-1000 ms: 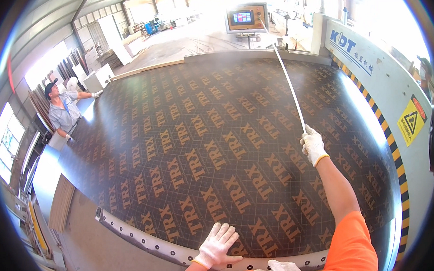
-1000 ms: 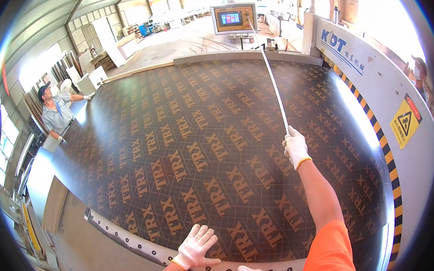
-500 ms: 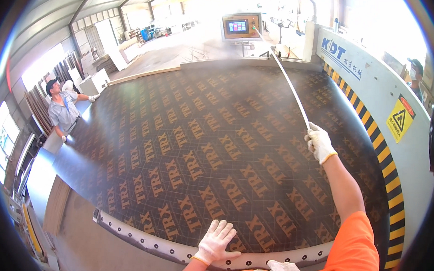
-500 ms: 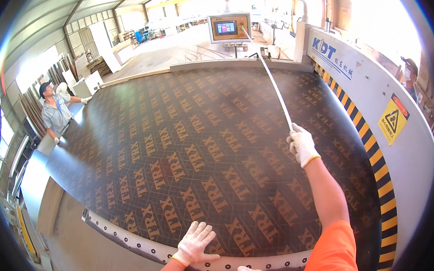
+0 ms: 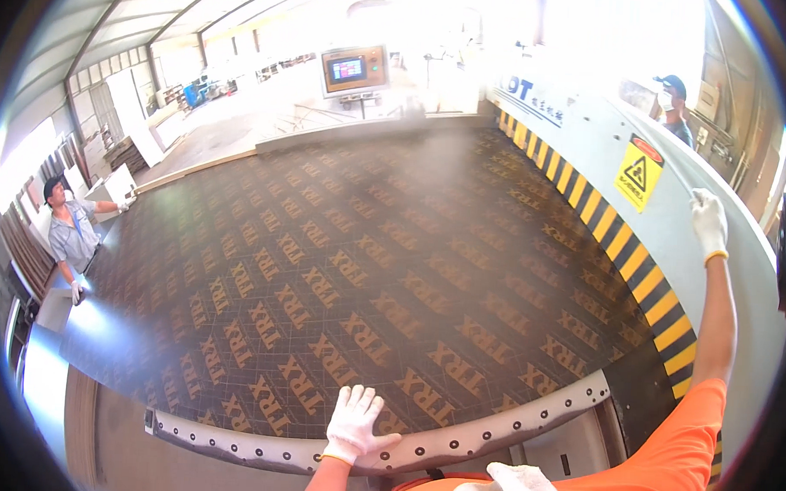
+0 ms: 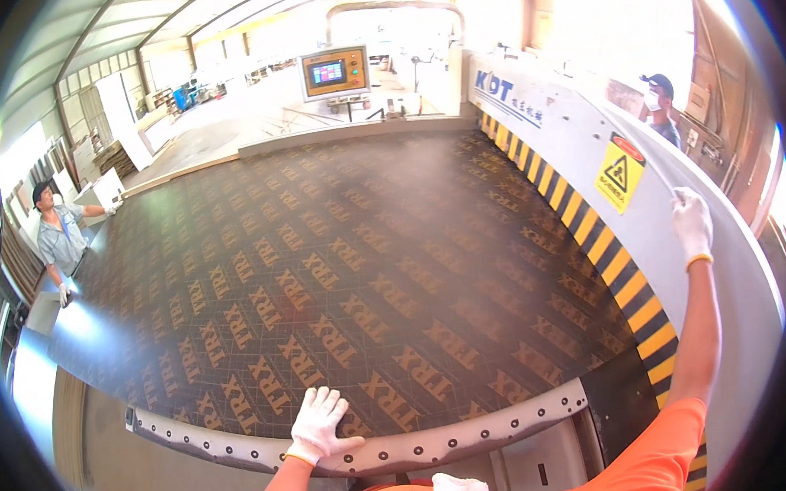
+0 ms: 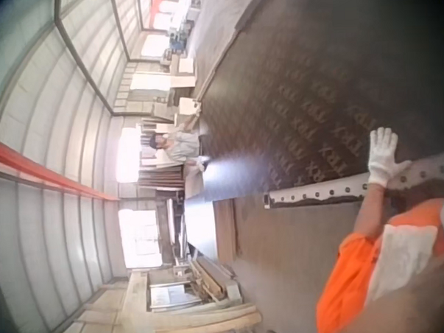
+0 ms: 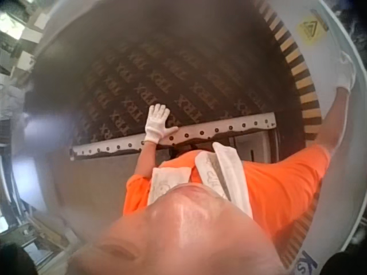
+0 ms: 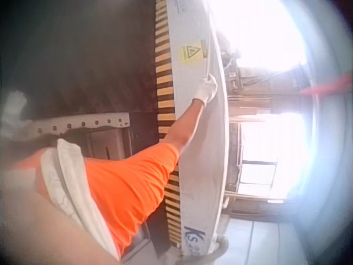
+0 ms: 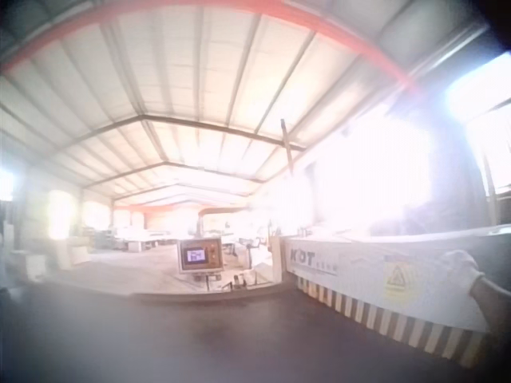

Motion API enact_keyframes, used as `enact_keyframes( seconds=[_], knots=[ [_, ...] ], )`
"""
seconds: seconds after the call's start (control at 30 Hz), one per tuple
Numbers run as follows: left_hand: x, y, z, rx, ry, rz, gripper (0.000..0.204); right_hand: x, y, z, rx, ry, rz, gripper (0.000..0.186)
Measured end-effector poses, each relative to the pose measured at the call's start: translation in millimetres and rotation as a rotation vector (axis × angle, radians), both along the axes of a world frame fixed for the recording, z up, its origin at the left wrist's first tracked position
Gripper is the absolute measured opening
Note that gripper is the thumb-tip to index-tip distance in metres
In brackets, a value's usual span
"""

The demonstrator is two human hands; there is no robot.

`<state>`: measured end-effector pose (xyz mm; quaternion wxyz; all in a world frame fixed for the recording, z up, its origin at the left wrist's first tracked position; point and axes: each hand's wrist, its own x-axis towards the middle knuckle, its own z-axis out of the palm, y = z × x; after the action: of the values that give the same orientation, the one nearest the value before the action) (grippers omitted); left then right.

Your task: The person feeds a large wooden panel into a cutting machine with a coworker, unloads and stacks the cut pieces onto piles, and retrieves another panel from a stack to load into the machine.

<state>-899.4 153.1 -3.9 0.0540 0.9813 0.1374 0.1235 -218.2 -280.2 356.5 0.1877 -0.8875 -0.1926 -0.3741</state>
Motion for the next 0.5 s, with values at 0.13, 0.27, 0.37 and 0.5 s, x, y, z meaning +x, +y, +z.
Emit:
enact_keyframes(
  seconds=[0.13,0.27,0.37,0.5],
  knots=[
    [-0.7,-4.4,1.0,0.043,0.027,0.010,0.095,-17.0,-97.7,58.0,-0.033,-0.024,-0.174,0.033],
    [-1.7,-8.6,-3.3,0.091,0.118,0.051,0.103,-57.0,-176.9,92.8,-0.122,0.024,-0.336,0.029],
    [-3.4,-14.0,-11.4,0.113,0.172,0.105,0.106,-83.2,-224.6,111.1,-0.121,0.040,-0.498,0.030],
    [-8.4,-42.3,-25.3,0.037,0.159,0.295,0.095,-71.6,-290.6,113.7,-0.136,0.063,-0.601,0.031]
  ],
)
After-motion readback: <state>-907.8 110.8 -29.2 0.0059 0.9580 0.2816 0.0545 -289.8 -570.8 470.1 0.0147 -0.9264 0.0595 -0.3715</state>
